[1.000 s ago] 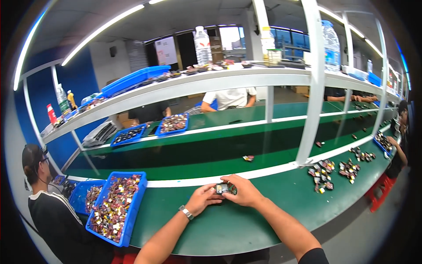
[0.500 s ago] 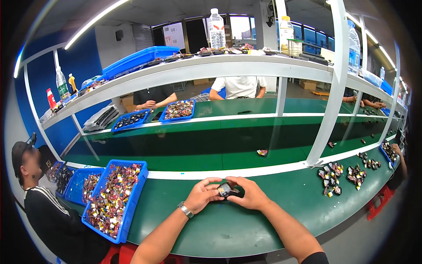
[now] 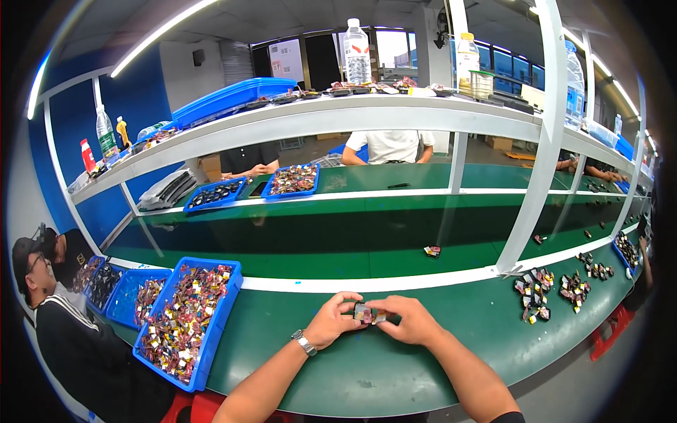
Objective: Assembling small electronic components with wires on a factory production line.
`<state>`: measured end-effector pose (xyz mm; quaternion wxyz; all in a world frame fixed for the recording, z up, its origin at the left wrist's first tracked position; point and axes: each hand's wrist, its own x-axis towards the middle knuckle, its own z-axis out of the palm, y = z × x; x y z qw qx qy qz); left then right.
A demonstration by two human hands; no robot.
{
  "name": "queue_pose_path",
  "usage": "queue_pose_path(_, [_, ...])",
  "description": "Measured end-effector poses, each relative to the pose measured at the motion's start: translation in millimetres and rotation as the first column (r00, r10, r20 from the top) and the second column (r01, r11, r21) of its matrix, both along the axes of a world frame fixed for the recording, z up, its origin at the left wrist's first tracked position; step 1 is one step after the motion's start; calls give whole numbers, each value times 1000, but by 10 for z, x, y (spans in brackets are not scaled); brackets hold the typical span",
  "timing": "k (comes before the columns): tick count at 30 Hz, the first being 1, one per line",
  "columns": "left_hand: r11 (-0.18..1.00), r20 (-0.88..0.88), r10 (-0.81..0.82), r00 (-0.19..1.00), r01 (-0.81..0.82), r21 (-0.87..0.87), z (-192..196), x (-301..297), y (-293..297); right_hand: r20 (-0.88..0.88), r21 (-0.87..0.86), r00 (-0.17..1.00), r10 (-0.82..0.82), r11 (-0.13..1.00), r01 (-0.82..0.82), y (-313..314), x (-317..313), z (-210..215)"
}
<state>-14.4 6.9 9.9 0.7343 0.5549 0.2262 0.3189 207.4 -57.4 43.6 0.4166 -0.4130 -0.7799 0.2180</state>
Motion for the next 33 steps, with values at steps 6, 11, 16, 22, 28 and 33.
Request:
queue_pose_path(6, [999, 69, 47, 997, -48, 10, -24, 33, -6, 216, 6, 976, 34, 999, -36, -43, -38, -2])
queue_pose_path(11, [997, 70, 69, 995, -66, -50, 19, 49, -37, 240, 85, 966, -93, 994, 74, -27, -46, -41])
queue_pose_path(16, [997, 50, 67, 996, -64, -53, 38, 74, -101, 308, 160, 933, -188, 977, 144, -42, -115, -65])
queue_pose_path(22, [997, -15, 76, 997, -76, -30, 65, 91, -106, 352, 143, 929, -113, 987, 66, -8, -103, -70])
queue_pose_path(28, [996, -8, 93, 996, -93, -2, 18, 58, -81, -6, 40, 984, -180, 983, 180, 31, -137, -133])
queue_pose_path(33, [999, 47, 33, 998, -35, 38, -73, 10, -31, -24, 11, 982, -185, 983, 186, 33, -165, -180])
